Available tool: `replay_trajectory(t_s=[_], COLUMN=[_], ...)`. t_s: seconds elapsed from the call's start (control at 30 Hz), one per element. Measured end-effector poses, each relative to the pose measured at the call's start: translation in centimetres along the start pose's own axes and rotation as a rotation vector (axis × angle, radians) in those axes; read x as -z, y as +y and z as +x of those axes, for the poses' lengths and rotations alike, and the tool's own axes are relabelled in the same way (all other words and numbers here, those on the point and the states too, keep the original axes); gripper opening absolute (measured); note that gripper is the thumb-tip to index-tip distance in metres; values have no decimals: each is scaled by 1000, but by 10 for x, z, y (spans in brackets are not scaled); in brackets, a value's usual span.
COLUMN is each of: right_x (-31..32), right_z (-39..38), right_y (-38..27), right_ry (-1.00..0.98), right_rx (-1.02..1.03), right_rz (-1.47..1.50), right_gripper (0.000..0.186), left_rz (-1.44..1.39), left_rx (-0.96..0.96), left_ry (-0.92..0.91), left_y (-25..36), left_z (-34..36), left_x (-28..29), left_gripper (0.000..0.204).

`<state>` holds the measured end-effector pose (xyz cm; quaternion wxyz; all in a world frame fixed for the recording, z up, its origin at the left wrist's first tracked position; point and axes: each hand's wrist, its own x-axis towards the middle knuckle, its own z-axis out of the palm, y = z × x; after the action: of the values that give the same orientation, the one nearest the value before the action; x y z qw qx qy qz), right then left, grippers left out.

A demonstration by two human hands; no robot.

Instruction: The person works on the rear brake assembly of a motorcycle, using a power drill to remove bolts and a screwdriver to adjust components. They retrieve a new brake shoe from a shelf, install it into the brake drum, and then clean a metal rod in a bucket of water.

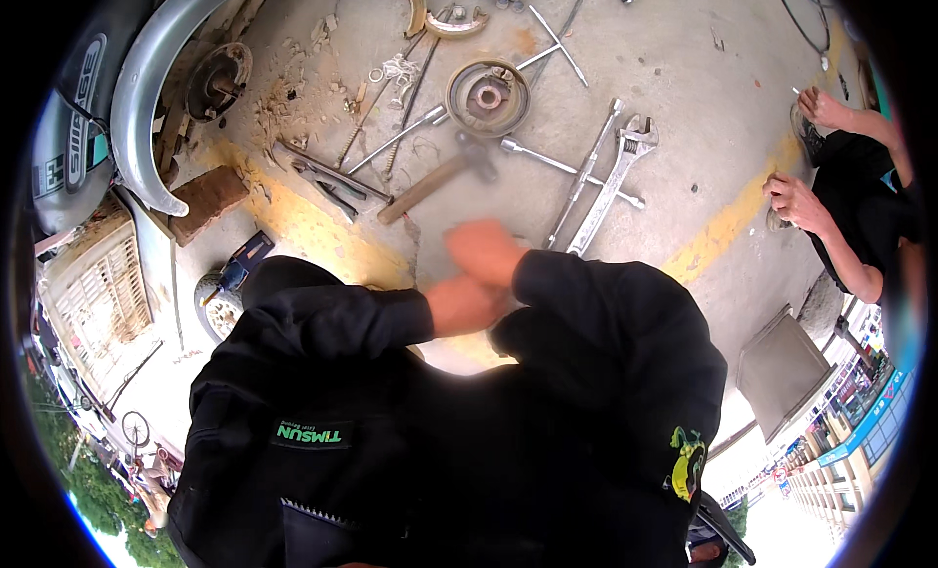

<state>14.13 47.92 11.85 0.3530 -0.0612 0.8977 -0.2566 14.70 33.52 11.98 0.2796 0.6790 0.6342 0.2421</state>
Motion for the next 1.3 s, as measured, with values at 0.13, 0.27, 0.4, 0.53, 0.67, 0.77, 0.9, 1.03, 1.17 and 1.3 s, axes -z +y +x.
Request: replay_trajectory(t_s=[0.13,0.27,0.4,0.53,0.67,0.77,0.9,1.03,1.17,1.3], right_x=[-24,-5,35,61,49,39,11,4,30,72], right_z=[-24,-50,-65,-86,-106,-112,-113,-68,-6,45], right_y=[-2,-28,-51,-59,-14,22,74,88,88,84], right_ry=[63,292,456,735,757,610,215,-5,519,568], right_rx=[-197,-266,-314,-347,-292,-482,-758,-547,-233,-282], right_rz=[215,294,339,364,375,493,159,-199,-278,-251], right_gripper=[19,24,30,34,43,43,41,39,31,35], left_rz=[-218,-521,-539,-416,-208,-40,158,285,458,505], left_rx=[126,107,139,156,142,135,81,-25,-30,21], left_ry=[16,89,15,-55,-101,-120,-126,-187,47,-148], left_y=[5,-9,-28,-36,-13,7,10,-11,-42,-37], left_z=[-2,12,44,89,125,130,100,75,34,-6], left_x=[-33,-79,-64,-33,-6,12,32,68,56,73], left_gripper=[17,21,22,23,25,26,27,18,13,12])
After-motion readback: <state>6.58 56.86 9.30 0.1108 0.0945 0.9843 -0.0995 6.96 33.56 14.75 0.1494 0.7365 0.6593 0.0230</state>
